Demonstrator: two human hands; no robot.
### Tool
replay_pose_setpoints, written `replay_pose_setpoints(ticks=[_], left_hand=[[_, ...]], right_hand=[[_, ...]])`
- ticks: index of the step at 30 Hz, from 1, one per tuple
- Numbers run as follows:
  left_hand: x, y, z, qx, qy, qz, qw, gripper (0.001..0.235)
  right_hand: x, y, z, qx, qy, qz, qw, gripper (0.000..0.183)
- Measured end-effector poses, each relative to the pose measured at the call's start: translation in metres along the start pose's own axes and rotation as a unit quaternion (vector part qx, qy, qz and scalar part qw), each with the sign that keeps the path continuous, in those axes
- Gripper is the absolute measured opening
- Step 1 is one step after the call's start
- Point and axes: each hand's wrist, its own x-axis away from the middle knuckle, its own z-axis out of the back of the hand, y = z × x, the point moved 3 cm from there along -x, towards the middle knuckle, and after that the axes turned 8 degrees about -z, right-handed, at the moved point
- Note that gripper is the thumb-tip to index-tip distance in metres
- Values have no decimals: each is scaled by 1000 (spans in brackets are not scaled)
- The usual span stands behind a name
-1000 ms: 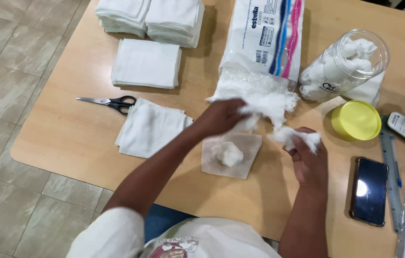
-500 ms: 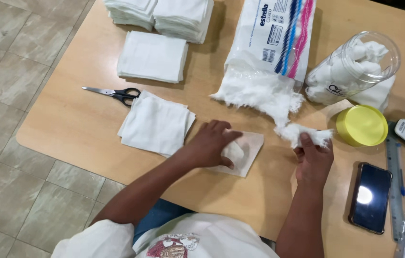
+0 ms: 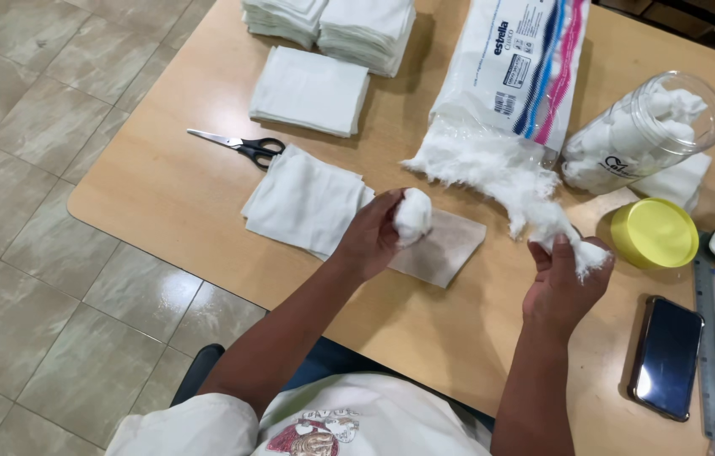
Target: The person takes a small piece of white cotton and wraps it in a square white cloth, folding the edges to form a small bundle. They then place the bundle into a clear plastic container. The person repeats the process with another piece of cotton and cloth.
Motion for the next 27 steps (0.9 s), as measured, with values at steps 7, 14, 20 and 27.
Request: replay_pose_setpoints(ticks=[7,14,20,27], left_hand=[[36,12,-35,54,-18,50,997,32],[38,13,-34,19,-21,47,999,34],[41,6,-48,48,1,96,994,56],[57,20,-65,46,2,64,997,53]], right_hand=[[35,-25,-50,54,-90,127,986,32],[52,-26,-70,89,-126,118,981,27],[66,-14,-80,247,-168,278,913,32],[113,-9,-99,410,-305,381,771,67]])
